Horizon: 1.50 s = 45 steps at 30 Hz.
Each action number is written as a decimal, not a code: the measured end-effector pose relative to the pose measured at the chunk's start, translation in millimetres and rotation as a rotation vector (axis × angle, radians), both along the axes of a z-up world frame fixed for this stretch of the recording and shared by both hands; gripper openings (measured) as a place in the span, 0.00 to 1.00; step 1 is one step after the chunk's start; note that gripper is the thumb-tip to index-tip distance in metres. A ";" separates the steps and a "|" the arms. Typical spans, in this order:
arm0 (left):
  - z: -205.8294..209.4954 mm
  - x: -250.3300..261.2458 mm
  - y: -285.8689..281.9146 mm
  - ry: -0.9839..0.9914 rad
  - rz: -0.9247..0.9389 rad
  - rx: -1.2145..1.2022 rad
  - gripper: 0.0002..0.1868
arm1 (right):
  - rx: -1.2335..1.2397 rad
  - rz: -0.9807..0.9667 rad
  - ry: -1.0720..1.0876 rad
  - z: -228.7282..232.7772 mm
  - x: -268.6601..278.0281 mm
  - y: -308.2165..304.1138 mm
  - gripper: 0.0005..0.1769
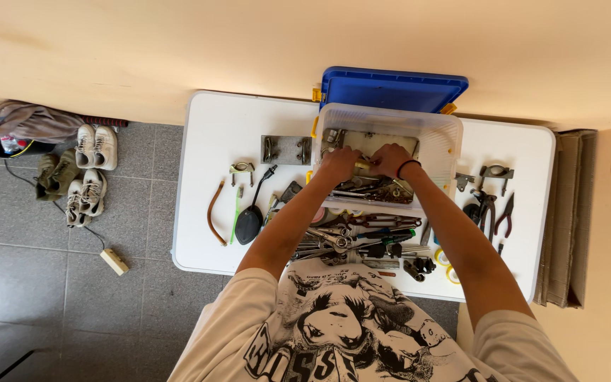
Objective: The person removes hand tools from an open plastic toolbox and lays them out in groups on a white table, sorting wrenches, pliers, screwdrivers and other hardware into separate piles while continuing to pull more items from the box.
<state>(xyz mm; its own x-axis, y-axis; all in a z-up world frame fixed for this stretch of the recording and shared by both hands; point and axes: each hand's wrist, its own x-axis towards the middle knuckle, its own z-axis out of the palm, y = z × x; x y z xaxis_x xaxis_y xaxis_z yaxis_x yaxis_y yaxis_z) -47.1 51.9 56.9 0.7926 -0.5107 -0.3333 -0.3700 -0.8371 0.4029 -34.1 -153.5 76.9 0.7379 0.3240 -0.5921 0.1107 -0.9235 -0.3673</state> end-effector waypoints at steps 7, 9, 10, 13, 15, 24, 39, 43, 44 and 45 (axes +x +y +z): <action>83.9 -17.9 29.8 -0.006 -0.011 -0.509 0.16 | 0.487 -0.335 0.343 62.4 -28.5 -46.4 0.20; 108.7 -25.7 40.3 0.119 -0.032 -0.739 0.17 | 0.612 -0.365 0.452 69.8 -38.5 -54.2 0.21; 119.6 -30.8 44.2 0.184 -0.040 -0.854 0.17 | 0.673 -0.379 0.509 73.6 -44.2 -58.5 0.21; 142.9 -51.3 53.7 0.322 0.104 -0.901 0.16 | 0.820 -0.442 0.577 86.3 -58.8 -63.3 0.24; 151.4 -66.7 57.4 0.509 0.229 -1.037 0.14 | 1.010 -0.538 0.685 102.3 -67.8 -60.5 0.25; 136.2 -155.1 82.0 0.695 0.532 -1.377 0.10 | 1.494 -0.665 0.850 155.8 -142.5 -21.0 0.38; 96.2 -288.1 156.5 0.614 1.125 -1.440 0.23 | 1.215 -0.622 0.418 53.3 -225.5 173.3 0.20; 72.2 -280.8 189.5 0.449 1.251 -1.407 0.24 | 1.187 -0.591 0.524 48.3 -221.5 225.4 0.26; 64.3 -276.8 200.4 0.406 1.257 -1.403 0.24 | 1.179 -0.578 0.522 44.8 -220.0 239.4 0.27; 55.8 -271.6 212.6 0.366 1.259 -1.398 0.24 | 1.170 -0.568 0.517 40.3 -218.1 254.2 0.28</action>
<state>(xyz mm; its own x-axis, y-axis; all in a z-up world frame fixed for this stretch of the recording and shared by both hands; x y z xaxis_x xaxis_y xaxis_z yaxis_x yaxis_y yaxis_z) -318.6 264.5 112.7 0.8607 0.2054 -0.4658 0.3493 0.4275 0.8338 -252.3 100.8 117.2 0.7172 0.5473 -0.4313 -0.5529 0.0701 -0.8303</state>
